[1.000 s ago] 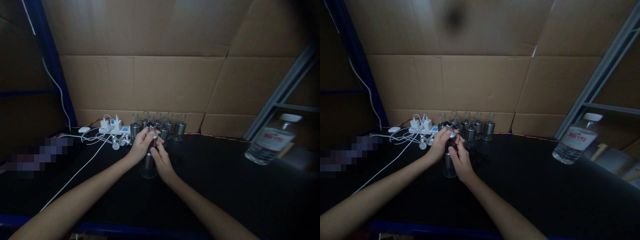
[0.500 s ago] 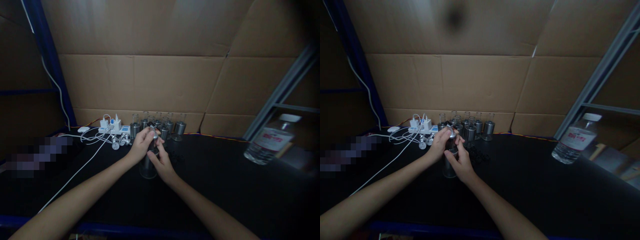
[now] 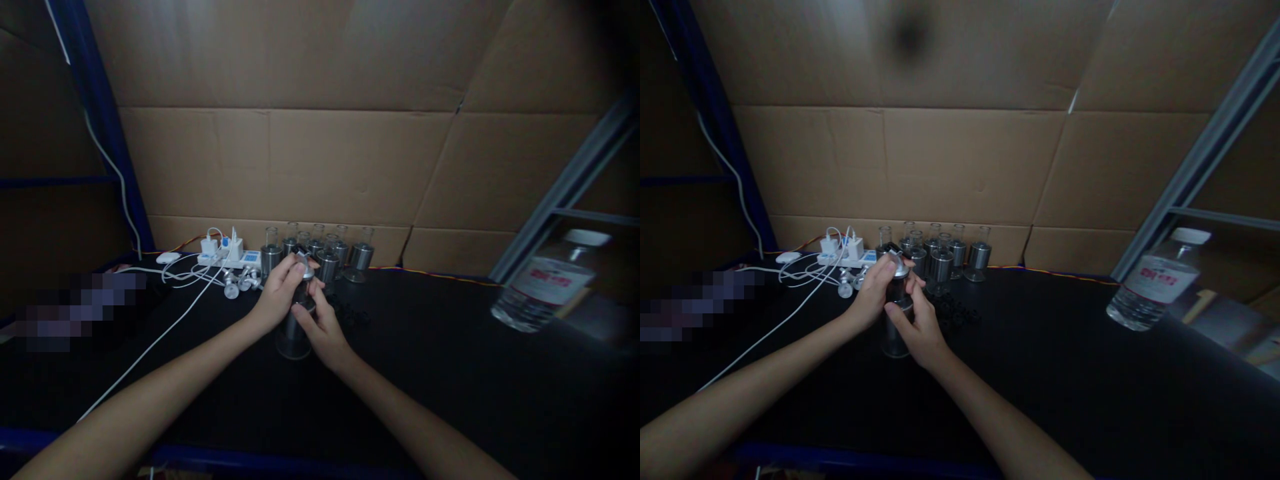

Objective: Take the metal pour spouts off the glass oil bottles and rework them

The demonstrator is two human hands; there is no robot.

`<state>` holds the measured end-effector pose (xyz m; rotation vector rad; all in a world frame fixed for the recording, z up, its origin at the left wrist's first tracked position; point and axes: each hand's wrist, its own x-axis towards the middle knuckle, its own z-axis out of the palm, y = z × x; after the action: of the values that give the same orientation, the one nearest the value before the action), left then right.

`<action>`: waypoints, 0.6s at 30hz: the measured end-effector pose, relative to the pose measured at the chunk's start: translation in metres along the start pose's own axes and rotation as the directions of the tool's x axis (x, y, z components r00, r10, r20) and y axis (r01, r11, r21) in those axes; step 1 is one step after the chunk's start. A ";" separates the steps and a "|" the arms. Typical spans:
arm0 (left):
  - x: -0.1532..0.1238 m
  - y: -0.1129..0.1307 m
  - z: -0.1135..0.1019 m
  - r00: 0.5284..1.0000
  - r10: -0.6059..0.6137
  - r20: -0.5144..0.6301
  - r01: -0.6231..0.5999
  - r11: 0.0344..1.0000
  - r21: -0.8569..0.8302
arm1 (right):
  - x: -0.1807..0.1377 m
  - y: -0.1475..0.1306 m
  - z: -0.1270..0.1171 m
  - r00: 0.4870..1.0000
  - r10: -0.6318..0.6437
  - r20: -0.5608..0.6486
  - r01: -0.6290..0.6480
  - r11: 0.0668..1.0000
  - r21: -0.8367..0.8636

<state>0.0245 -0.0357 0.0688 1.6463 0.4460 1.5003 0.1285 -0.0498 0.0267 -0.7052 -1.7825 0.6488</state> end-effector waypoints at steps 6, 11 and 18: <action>-0.002 -0.003 -0.001 0.999 0.034 -0.005 -0.034 0.999 0.031 | 0.000 0.001 0.000 1.000 -0.020 0.008 0.020 1.000 0.003; 0.000 -0.007 -0.001 0.999 0.036 0.023 -0.035 0.999 -0.027 | 0.000 0.000 -0.001 1.000 0.002 0.009 -0.002 1.000 -0.004; 0.001 -0.005 -0.001 0.999 0.022 0.044 -0.021 0.999 -0.035 | 0.000 0.001 0.000 1.000 -0.004 0.000 0.004 0.999 -0.037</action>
<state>0.0251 -0.0317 0.0662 1.6587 0.3777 1.4767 0.1289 -0.0494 0.0264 -0.7261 -1.7994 0.6147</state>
